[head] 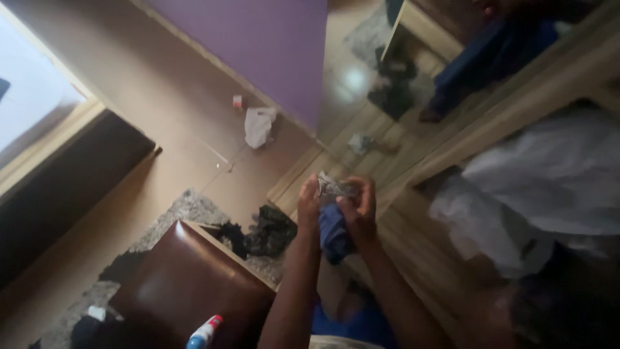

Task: The person organizes items on a wooden shelf in a bedroom. They pick up a blue cloth, a patterned bag, and small boxes, placing them onto the shelf.

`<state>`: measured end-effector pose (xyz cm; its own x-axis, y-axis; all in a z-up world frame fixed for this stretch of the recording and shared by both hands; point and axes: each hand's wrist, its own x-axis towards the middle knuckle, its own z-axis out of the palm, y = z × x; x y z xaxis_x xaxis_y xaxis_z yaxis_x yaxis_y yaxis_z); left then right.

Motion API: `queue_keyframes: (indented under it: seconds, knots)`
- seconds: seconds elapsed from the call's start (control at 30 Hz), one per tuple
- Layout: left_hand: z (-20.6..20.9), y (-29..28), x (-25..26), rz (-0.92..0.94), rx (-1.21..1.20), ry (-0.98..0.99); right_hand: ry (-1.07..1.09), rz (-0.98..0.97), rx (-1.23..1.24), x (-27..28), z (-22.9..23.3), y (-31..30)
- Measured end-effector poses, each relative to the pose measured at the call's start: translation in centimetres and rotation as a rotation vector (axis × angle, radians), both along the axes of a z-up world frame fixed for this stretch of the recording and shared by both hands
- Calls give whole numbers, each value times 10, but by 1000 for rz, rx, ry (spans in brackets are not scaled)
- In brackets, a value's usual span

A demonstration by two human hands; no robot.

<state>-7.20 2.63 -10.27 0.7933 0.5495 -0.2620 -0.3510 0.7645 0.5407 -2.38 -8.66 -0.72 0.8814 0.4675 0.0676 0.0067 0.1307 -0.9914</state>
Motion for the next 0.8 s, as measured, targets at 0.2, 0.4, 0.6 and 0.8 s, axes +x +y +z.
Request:
queue_keyframes:
  seconds: [0.2, 0.4, 0.6, 0.8]
  knots:
    - [61, -13, 40, 157, 150, 296, -82, -381, -125, -28, 10, -13]
    - [99, -17, 59, 341, 130, 219, -533, -173, -54, -57, 61, -24]
    - [134, -11, 69, 332, -15, -133, -514, -260, -180, -52, 112, -6]
    - [164, -6, 51, 260, 39, -14, -458, -306, -193, -47, 129, 0]
